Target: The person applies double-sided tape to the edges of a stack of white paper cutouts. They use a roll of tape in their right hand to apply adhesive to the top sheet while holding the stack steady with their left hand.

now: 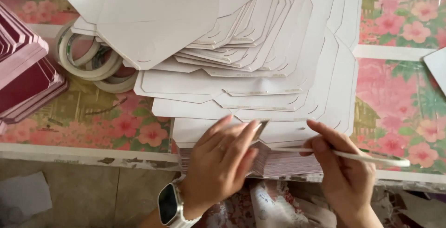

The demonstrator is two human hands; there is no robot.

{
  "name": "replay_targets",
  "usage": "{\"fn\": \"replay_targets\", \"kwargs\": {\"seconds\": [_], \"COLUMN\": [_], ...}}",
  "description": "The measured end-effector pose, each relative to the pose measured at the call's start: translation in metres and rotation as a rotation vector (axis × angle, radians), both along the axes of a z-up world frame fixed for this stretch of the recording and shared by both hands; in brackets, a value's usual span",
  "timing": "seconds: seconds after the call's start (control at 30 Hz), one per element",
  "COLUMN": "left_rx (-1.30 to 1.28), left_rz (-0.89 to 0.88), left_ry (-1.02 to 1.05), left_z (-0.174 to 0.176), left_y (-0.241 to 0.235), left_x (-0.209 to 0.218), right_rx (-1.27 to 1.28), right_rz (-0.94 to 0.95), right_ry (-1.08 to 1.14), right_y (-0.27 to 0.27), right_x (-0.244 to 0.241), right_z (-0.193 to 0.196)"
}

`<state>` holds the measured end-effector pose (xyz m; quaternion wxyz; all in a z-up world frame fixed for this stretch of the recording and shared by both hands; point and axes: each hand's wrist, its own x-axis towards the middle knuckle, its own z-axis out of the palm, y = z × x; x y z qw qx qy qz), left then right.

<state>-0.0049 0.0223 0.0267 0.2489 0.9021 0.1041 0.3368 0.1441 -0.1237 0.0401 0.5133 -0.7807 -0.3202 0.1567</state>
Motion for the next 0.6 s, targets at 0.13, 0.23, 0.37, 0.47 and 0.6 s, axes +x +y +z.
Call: {"fn": "replay_targets", "kwargs": {"seconds": [0.13,0.23,0.37,0.47,0.6], "left_rx": [0.053,0.139,0.239,0.209,0.231], "left_rz": [-0.159,-0.174,-0.097,-0.054,-0.043], "left_ry": [-0.032,-0.046,0.11,0.136,0.139], "left_z": [-0.01,-0.007,-0.006,-0.01,-0.011], "left_y": [0.012,0.009,0.004,0.001,0.001], "left_x": [-0.014,-0.012,-0.005,-0.006,-0.005], "right_rx": [-0.065,-0.088,-0.078,-0.05,-0.013], "right_rz": [-0.039,-0.052,0.105,0.096,0.009], "right_ry": [-0.098,-0.132,-0.367,-0.599,-0.595], "right_y": [0.004,0.007,0.005,-0.017,-0.024], "right_x": [-0.002,-0.002,0.012,0.036,0.053], "right_z": [-0.008,-0.006,-0.006,-0.021,-0.023]}}
